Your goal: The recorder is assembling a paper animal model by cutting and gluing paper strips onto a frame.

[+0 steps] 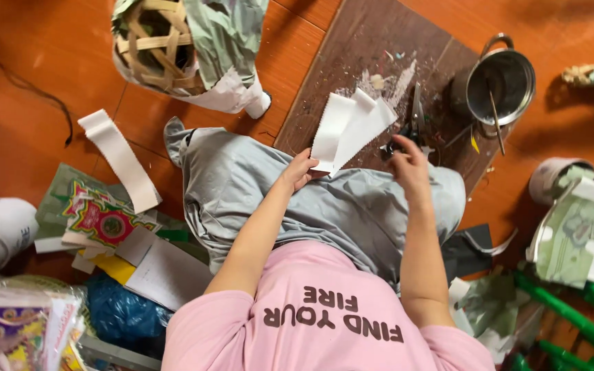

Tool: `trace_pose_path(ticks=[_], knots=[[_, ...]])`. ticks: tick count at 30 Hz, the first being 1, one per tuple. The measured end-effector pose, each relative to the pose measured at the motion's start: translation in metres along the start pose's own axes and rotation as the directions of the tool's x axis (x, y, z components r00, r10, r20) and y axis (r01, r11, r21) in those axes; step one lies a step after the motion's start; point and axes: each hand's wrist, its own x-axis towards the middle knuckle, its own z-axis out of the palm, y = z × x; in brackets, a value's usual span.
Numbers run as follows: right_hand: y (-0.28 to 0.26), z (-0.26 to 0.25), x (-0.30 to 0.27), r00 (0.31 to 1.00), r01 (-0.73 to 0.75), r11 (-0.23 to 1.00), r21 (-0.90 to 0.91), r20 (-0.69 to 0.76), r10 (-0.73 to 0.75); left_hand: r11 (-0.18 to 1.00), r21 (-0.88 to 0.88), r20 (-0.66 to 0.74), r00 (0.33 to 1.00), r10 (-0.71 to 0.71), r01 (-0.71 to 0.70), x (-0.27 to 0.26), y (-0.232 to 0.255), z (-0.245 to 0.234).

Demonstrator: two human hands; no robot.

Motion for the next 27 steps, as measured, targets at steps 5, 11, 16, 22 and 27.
trace_pose_path(ticks=[5,11,16,22,27], knots=[[0.023,0.040,-0.020,0.963,0.270,0.864,-0.425,0.099,-0.252,0.999,0.039,0.018,1.000,0.014,-0.014,0.010,-0.013,-0.014],[-0.003,0.095,-0.013,0.926,0.310,0.339,-0.888,0.202,-0.318,0.990,0.137,-0.015,1.000,-0.004,0.006,0.001,-0.017,-0.011],[-0.002,0.124,0.019,0.947,0.257,0.242,-0.936,0.194,-0.255,0.972,0.234,-0.074,0.997,0.001,0.016,-0.005,-0.018,-0.006],[0.032,0.118,0.007,0.938,0.229,0.275,-0.934,0.136,-0.319,0.962,0.266,-0.092,0.995,-0.039,0.062,-0.004,-0.026,-0.014],[0.031,0.116,-0.038,0.950,0.238,0.263,-0.935,0.167,-0.263,0.979,0.197,-0.068,0.997,-0.045,0.057,0.014,-0.036,-0.029]])
